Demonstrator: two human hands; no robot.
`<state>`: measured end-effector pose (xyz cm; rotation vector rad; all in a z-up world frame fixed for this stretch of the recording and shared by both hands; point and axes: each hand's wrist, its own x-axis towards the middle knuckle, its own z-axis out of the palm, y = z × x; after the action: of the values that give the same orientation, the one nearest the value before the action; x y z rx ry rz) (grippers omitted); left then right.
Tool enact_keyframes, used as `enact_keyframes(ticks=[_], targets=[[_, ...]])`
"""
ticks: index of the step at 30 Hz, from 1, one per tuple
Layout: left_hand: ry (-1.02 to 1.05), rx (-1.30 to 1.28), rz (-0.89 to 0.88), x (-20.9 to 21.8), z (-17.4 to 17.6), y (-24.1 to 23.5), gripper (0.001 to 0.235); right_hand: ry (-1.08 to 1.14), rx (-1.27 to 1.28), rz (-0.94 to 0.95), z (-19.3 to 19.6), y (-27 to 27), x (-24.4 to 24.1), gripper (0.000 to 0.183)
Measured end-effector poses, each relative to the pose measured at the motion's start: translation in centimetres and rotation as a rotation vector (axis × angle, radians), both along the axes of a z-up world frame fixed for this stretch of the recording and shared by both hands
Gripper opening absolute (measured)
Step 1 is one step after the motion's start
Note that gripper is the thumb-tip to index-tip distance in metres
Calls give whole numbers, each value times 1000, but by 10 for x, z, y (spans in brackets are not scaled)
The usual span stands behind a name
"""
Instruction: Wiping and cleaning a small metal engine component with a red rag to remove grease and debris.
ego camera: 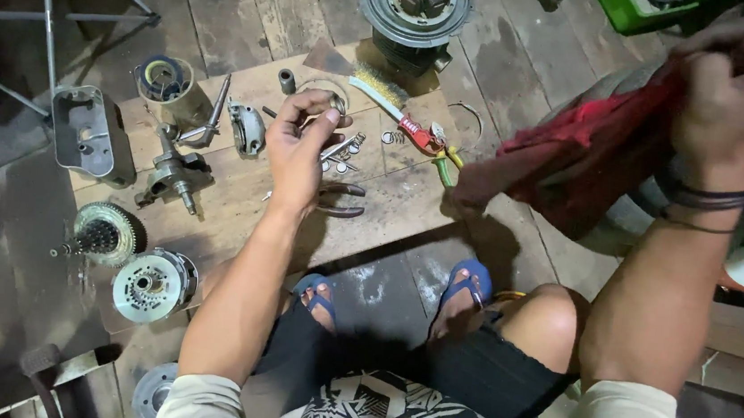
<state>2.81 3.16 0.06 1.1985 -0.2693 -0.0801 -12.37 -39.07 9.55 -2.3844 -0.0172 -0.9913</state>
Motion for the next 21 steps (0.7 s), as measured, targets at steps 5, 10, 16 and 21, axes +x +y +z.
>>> enact_keyframes(ticks=[5,10,16,21], targets=[[26,51,-22,-3,1,1,20,22,-231,-17,-13,35,26,18],[66,37,-19,-8,0,5,24,299,40,136,-60,104,71,13],[93,41,16,-7,-13,23,28,717,-68,323,-101,181,90,29],[153,18,26,4,-20,38,28,756,-355,327,-88,200,102,34]])
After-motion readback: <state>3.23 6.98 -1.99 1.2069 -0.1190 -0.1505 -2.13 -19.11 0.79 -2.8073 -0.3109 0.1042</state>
